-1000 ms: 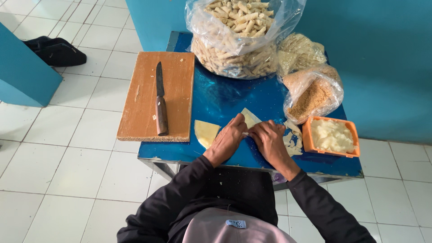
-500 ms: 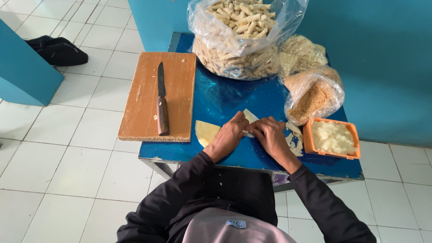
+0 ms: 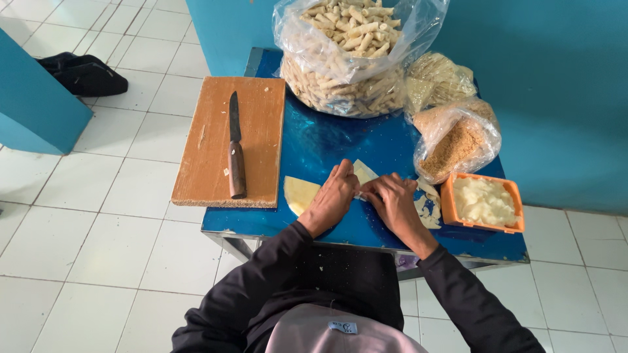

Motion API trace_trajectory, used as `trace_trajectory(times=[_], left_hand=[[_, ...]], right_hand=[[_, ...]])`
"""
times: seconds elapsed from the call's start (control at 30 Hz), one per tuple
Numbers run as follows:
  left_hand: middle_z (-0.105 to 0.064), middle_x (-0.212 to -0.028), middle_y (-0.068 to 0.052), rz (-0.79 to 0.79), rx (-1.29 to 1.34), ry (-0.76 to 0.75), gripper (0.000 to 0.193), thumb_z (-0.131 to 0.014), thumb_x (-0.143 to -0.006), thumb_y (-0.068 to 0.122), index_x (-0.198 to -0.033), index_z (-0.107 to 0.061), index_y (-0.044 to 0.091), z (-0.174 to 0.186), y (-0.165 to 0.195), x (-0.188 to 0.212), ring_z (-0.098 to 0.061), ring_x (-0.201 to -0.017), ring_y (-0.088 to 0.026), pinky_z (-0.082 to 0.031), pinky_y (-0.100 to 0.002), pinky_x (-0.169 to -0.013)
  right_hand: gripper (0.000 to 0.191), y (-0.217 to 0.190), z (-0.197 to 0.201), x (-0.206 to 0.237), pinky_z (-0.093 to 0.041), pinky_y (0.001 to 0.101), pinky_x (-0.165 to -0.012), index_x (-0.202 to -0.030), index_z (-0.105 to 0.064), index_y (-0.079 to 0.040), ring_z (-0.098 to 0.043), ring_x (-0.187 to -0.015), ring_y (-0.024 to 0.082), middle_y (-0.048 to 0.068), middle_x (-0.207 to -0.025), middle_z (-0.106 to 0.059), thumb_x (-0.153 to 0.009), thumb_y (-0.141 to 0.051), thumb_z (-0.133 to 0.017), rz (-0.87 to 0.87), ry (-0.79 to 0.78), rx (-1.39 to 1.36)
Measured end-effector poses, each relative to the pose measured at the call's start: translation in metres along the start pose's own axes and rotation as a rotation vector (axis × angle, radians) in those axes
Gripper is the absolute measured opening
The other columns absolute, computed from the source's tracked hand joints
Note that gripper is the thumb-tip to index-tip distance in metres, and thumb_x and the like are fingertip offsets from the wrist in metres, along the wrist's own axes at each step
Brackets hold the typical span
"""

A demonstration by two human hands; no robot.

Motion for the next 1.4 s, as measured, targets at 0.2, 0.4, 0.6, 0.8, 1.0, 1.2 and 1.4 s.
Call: trace_trajectory(times=[0.2,0.4,0.6,0.8,1.0,1.2,1.4], left_hand=[[-0.049,-0.109,-0.016,-0.009,-0.013,0.051,0.022,-0.068,-0.077,-0.007,-0.098,-0.063,-0.004,0.008,0.015,0.004,-0.050,-0.102,-0.035,-0.046,-0.044,-0.088],[-0.052,-0.111,-0.014,-0.037,-0.164,0.077,0.010,-0.068,-0.082,-0.005,-0.088,-0.063,0.000,0.002,0.013,-0.003,-0.050,-0.109,-0.033,-0.049,-0.041,-0.090],[-0.053,-0.108,-0.015,-0.021,-0.102,0.125,0.008,-0.067,-0.084,0.002,-0.091,-0.065,-0.001,-0.001,0.013,-0.002,-0.049,-0.108,-0.034,-0.047,-0.043,-0.088],[-0.054,-0.110,-0.015,-0.043,-0.217,0.122,0.009,-0.063,-0.080,-0.004,-0.088,-0.064,-0.001,-0.003,0.010,-0.012,-0.051,-0.112,-0.035,-0.048,-0.043,-0.089],[-0.055,-0.111,-0.017,0.009,-0.204,0.111,0.030,-0.057,-0.081,-0.009,-0.111,-0.064,-0.007,-0.001,0.012,0.000,-0.051,-0.108,-0.035,-0.048,-0.041,-0.092],[-0.058,-0.118,-0.016,-0.079,-0.350,0.070,0.040,-0.057,-0.077,-0.006,-0.117,-0.061,-0.006,0.004,0.026,0.030,-0.054,-0.115,-0.032,-0.044,-0.042,-0.097],[-0.058,-0.117,-0.016,-0.067,-0.412,0.021,0.036,-0.058,-0.080,-0.003,-0.116,-0.061,-0.005,0.004,0.025,0.030,-0.055,-0.115,-0.032,-0.043,-0.042,-0.098]], right_hand=[[0.010,-0.002,-0.004,0.008,-0.033,0.0401,-0.085,-0.101,-0.075,-0.016,-0.055,-0.093,0.020,-0.001,-0.093,-0.065,-0.094,-0.022,-0.076,-0.043,0.038,0.004],[0.011,-0.018,0.004,0.010,-0.029,0.0429,-0.086,-0.105,-0.075,-0.015,-0.055,-0.093,0.017,-0.003,-0.094,-0.068,-0.095,-0.018,-0.073,0.029,0.128,0.175],[0.014,-0.027,0.012,0.006,-0.027,0.0424,-0.086,-0.107,-0.074,-0.013,-0.056,-0.096,0.014,-0.004,-0.102,-0.069,-0.094,-0.013,-0.072,0.091,0.115,0.349],[0.023,-0.026,0.012,0.008,-0.027,0.0435,-0.086,-0.112,-0.075,-0.016,-0.054,-0.105,0.015,-0.007,-0.112,-0.066,-0.091,-0.008,-0.069,0.058,0.125,0.351],[0.032,-0.013,-0.008,0.014,-0.028,0.0453,-0.088,-0.122,-0.076,-0.020,-0.050,-0.110,0.017,-0.006,-0.116,-0.064,-0.093,-0.009,-0.069,0.030,0.061,0.441],[0.031,0.017,-0.013,-0.006,-0.034,0.0438,-0.087,-0.123,-0.075,-0.025,-0.051,-0.102,0.022,-0.003,-0.118,-0.067,-0.094,-0.012,-0.070,-0.077,0.009,0.221],[0.018,0.003,-0.009,-0.022,-0.038,0.0427,-0.078,-0.105,-0.077,-0.020,-0.062,-0.091,0.020,-0.004,-0.096,-0.073,-0.087,-0.020,-0.079,-0.044,0.051,0.174]])
Point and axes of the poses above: each hand's wrist, its own x-axis away from the middle knuckle, its own z-axis out of the back of the hand, y = z × x, the point moved 1 cm from there along -x, towards the middle knuckle
